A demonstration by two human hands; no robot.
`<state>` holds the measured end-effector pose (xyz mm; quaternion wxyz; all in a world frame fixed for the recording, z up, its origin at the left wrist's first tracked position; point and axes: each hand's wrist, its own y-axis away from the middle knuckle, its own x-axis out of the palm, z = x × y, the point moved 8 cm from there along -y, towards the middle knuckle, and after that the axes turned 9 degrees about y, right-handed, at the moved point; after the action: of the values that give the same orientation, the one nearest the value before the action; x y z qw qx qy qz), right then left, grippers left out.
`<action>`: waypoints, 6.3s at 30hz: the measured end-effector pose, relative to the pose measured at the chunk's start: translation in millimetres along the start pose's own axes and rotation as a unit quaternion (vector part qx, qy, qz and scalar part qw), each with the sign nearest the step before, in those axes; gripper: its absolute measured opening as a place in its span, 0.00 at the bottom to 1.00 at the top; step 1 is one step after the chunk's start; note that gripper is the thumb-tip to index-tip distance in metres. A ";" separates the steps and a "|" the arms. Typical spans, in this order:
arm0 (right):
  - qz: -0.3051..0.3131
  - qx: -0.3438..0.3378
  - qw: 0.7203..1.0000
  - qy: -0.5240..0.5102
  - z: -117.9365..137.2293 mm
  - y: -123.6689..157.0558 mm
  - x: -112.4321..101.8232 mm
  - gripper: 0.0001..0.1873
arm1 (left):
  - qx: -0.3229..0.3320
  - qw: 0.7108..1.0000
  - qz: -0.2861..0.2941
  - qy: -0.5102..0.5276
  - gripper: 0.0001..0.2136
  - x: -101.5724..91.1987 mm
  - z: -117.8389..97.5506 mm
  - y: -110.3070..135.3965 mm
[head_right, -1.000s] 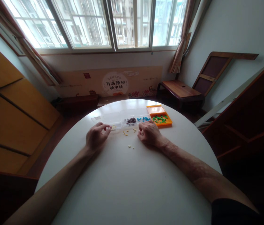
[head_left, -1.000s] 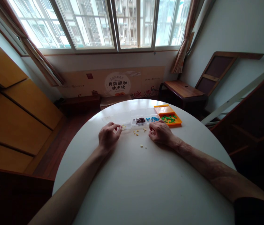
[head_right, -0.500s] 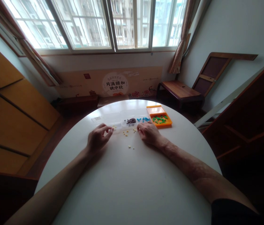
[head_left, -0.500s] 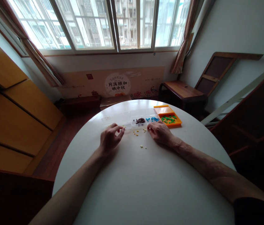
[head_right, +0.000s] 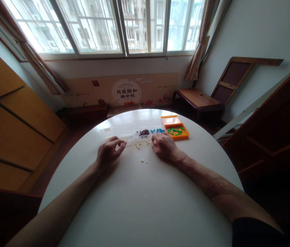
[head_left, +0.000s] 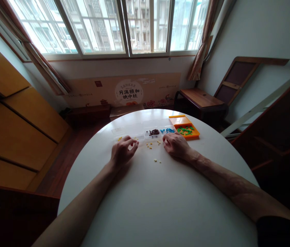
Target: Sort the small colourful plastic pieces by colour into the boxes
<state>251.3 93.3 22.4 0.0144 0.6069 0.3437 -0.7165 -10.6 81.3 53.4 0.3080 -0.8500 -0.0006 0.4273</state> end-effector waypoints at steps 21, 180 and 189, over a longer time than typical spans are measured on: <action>-0.004 -0.022 0.995 -0.096 4.8 1.0 -3.5 0.10 | -0.003 1.000 0.009 0.004 0.15 1.7 -0.9 0.4; -0.110 -0.217 0.952 -0.188 50.1 3.8 -33.2 0.03 | 0.065 0.975 0.097 0.189 0.08 27.8 -38.0 9.3; -0.134 -0.240 0.942 -0.190 54.8 6.0 -40.3 0.02 | 0.084 0.933 0.105 0.332 0.09 41.6 -49.6 12.3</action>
<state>217.4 44.8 56.5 0.1288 0.3860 0.5744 -0.7103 48.7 56.4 38.9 0.3142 -0.9097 0.2271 0.1488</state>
